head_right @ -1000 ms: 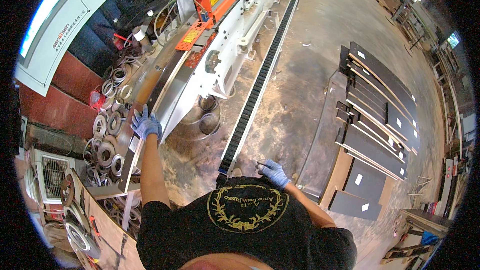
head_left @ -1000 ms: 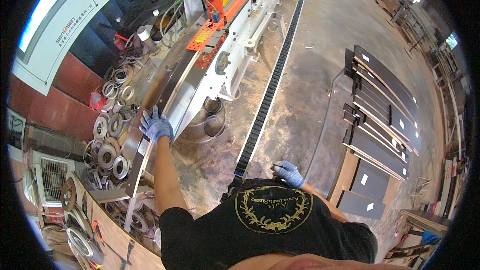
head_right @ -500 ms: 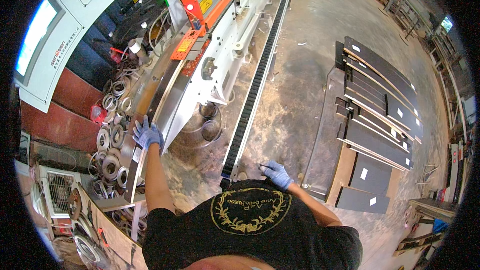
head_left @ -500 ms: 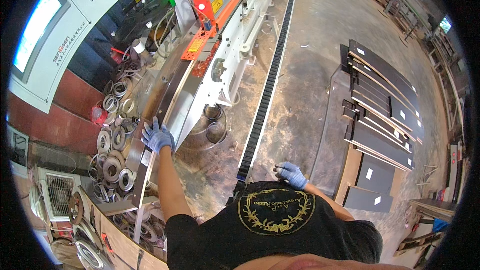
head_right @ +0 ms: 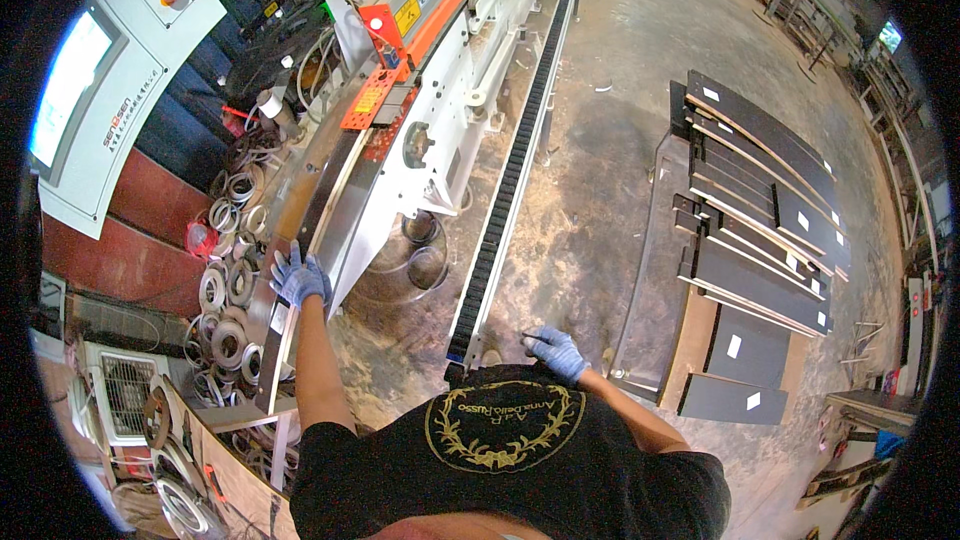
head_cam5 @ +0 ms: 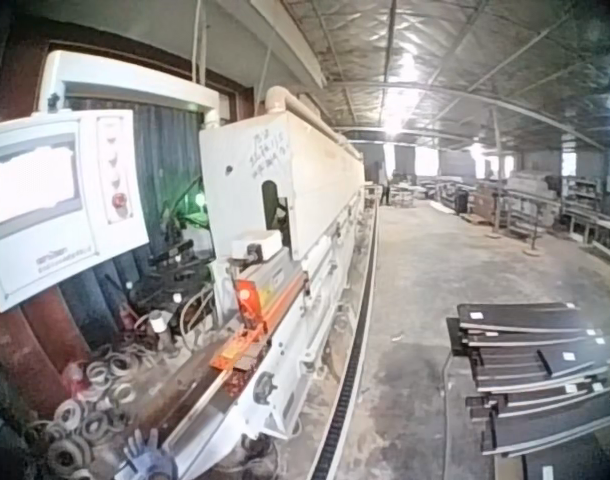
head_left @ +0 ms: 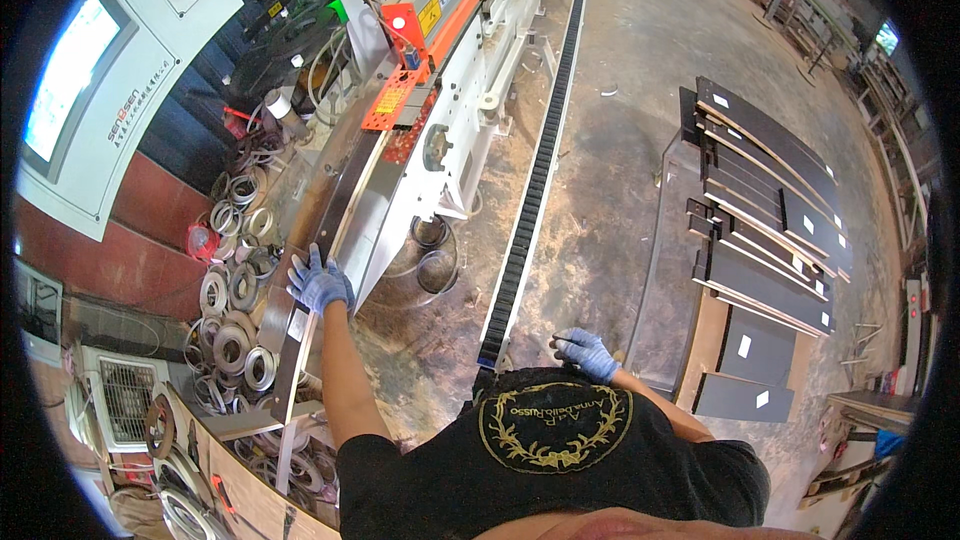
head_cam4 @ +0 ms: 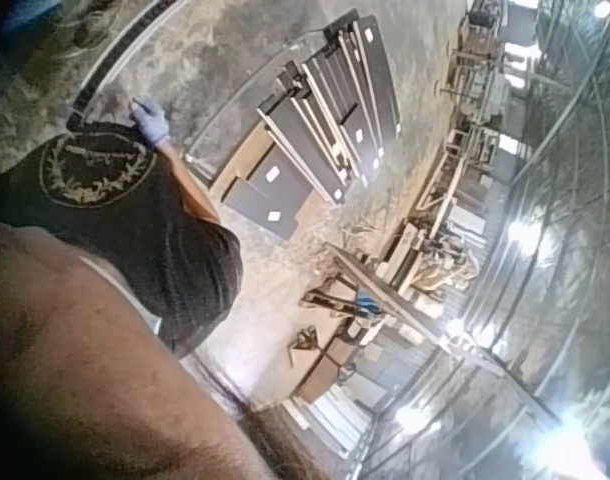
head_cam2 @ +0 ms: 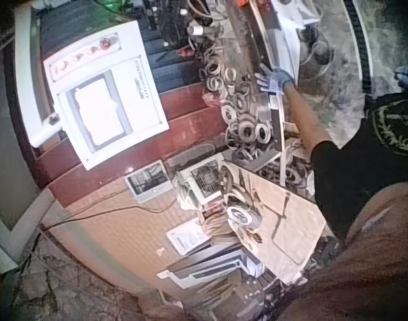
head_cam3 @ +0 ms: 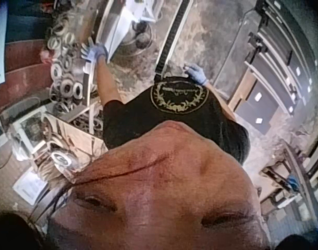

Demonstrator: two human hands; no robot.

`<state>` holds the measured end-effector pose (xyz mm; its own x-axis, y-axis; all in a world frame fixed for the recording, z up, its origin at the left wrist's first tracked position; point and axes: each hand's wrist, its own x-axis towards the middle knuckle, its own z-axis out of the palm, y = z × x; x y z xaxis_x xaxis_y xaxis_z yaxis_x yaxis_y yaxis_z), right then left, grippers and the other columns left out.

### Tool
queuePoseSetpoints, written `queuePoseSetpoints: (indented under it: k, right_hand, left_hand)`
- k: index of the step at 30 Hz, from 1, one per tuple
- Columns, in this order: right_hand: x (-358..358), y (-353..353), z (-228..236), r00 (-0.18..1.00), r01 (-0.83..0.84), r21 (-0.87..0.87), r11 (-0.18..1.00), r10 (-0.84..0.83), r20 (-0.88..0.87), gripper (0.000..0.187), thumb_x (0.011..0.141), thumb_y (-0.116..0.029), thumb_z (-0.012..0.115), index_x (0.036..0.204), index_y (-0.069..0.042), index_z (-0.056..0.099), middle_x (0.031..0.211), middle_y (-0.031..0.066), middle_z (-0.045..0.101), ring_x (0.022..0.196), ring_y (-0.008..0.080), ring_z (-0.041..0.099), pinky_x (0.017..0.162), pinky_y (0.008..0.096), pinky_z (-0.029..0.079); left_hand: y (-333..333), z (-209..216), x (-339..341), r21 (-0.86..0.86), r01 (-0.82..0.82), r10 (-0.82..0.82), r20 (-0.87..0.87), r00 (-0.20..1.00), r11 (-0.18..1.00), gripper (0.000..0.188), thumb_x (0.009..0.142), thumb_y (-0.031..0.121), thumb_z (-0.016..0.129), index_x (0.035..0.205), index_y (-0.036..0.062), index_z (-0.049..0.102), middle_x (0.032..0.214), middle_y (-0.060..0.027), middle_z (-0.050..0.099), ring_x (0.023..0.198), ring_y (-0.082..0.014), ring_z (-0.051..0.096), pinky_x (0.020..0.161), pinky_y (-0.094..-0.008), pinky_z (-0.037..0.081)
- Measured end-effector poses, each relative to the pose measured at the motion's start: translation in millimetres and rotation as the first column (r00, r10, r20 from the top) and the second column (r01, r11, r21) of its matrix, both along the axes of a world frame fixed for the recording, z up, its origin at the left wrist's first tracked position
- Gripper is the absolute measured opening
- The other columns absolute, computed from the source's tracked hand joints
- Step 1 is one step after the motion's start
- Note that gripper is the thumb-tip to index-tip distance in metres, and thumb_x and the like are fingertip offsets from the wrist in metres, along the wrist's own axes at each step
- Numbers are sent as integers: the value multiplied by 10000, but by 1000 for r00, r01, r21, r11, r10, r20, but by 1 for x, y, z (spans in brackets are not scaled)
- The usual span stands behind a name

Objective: The person repeatedly picks up thin metal sheets from a stack and places them onto a conveyor belt. The person handles the sheets one at a time, moving them from the stack to the belt in a continuous loop.

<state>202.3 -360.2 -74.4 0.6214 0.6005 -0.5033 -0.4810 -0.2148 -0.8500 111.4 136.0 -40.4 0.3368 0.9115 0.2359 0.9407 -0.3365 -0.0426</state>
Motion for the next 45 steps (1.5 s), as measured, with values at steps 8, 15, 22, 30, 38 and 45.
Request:
queuePoseSetpoints:
  k: [8,15,22,30,38,45]
  right_hand:
    - [2,2,5,1000,11,-34,999,-11,-13,288,852,-243,622,1045,-29,621,878,31,642,762,113,588,669,265,483]
    - [4,2,0,999,-5,-43,999,7,54,295,852,-268,615,1025,-30,633,844,38,647,727,114,592,649,267,486]
    - [5,5,8,1000,-21,-54,998,22,10,307,858,-275,607,1050,-36,623,863,42,644,737,121,597,645,274,494]
    - [9,4,0,991,-49,-83,995,59,121,338,852,-314,611,1050,-41,620,849,50,632,743,134,598,645,279,500]
    - [-4,-19,-8,954,285,40,958,-287,84,223,810,-228,668,924,-41,625,781,24,613,715,109,539,655,266,467]
    - [45,-136,-100,803,595,69,801,-595,-21,172,816,-254,629,902,-107,616,794,33,614,682,138,574,597,324,480]
  left_hand:
    - [-3,3,4,-7,7,-6,15,1000,1000,486,845,465,470,1318,401,378,1449,-65,262,1301,-323,270,1064,-514,154]
    - [-3,6,7,-29,-1,1,-9,1000,1000,489,855,487,453,1327,398,363,1458,-57,240,1309,-316,259,1067,-510,152]
    - [-9,15,10,-61,-28,26,-33,999,998,478,865,485,438,1328,399,360,1462,-54,231,1321,-307,240,1073,-509,142]
    - [-11,19,24,-46,-6,4,-34,999,999,470,877,455,420,1337,389,352,1462,-59,232,1325,-314,225,1069,-520,138]
    - [18,-17,80,94,7,-1,-63,998,996,455,888,477,372,1338,446,314,1440,-49,284,1288,-302,305,1004,-544,259]
    - [-14,-11,151,197,266,-270,-6,963,944,585,849,535,451,1373,315,312,1416,-144,304,1250,-330,361,981,-461,346]
